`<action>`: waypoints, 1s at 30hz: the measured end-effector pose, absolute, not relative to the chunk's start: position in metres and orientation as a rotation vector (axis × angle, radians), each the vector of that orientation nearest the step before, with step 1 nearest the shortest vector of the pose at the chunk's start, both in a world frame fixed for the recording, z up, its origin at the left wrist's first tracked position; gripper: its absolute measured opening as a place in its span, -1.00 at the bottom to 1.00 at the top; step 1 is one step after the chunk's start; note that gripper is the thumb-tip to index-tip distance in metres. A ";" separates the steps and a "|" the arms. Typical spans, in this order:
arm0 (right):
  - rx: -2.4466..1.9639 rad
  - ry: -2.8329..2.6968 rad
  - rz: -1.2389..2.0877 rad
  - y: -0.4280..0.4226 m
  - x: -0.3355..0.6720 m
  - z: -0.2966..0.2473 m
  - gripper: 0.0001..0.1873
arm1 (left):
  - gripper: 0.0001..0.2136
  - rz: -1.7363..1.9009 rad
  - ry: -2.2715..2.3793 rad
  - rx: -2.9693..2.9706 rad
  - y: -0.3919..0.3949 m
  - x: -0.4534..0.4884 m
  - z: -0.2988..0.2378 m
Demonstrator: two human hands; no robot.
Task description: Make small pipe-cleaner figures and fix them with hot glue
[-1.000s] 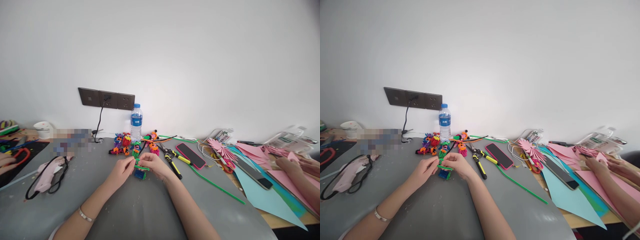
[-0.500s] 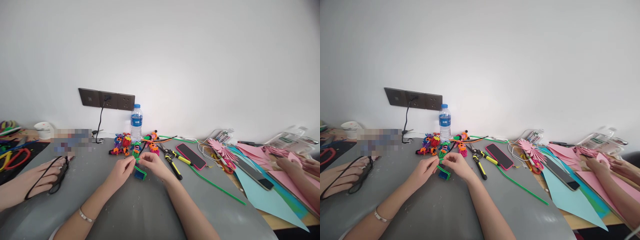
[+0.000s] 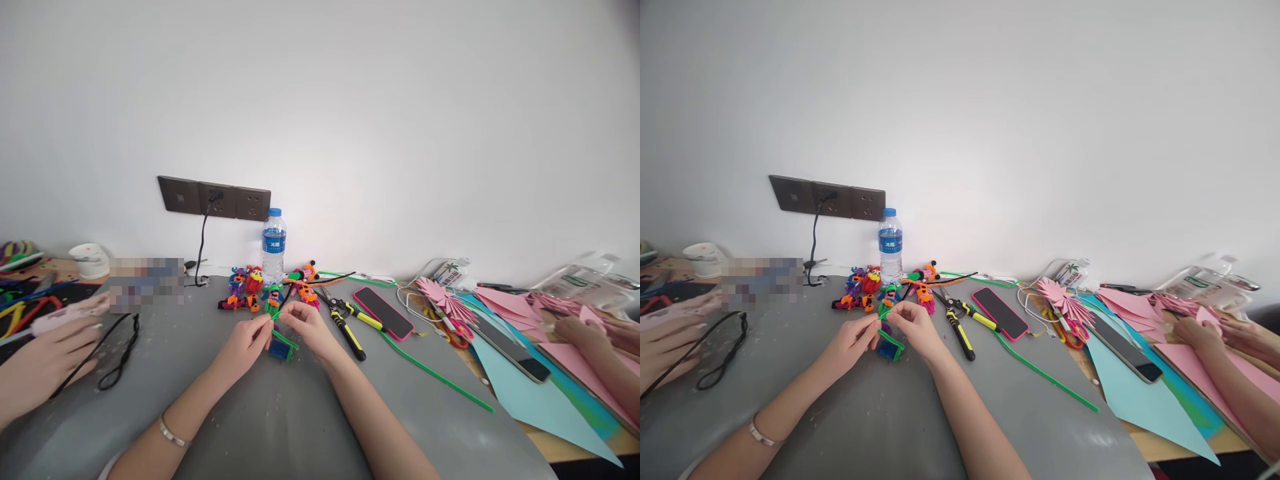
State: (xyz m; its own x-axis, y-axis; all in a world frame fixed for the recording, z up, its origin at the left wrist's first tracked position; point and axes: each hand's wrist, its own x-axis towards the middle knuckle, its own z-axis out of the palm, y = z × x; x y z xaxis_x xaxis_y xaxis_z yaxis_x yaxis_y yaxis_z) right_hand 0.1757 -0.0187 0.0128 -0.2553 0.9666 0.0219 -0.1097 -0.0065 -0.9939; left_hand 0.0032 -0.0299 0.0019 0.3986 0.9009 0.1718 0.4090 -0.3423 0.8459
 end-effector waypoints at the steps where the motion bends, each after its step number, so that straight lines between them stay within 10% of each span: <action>1: -0.986 -1.309 1.450 -0.018 0.176 0.012 -0.60 | -0.63 0.853 1.121 1.910 -0.030 0.003 0.002; 30: -0.980 -1.330 1.437 -0.018 0.177 0.014 -0.62 | -0.72 1.017 0.992 1.284 -0.025 0.003 0.008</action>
State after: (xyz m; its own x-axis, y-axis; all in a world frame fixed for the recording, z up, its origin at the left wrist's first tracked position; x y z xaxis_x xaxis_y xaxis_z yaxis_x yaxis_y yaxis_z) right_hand 0.1770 -0.0178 0.0140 -0.2637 0.9641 0.0306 -0.1054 0.0027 -0.9944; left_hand 0.0033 -0.0254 0.0080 0.2640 0.9645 -0.0114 -0.0355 0.0215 0.9991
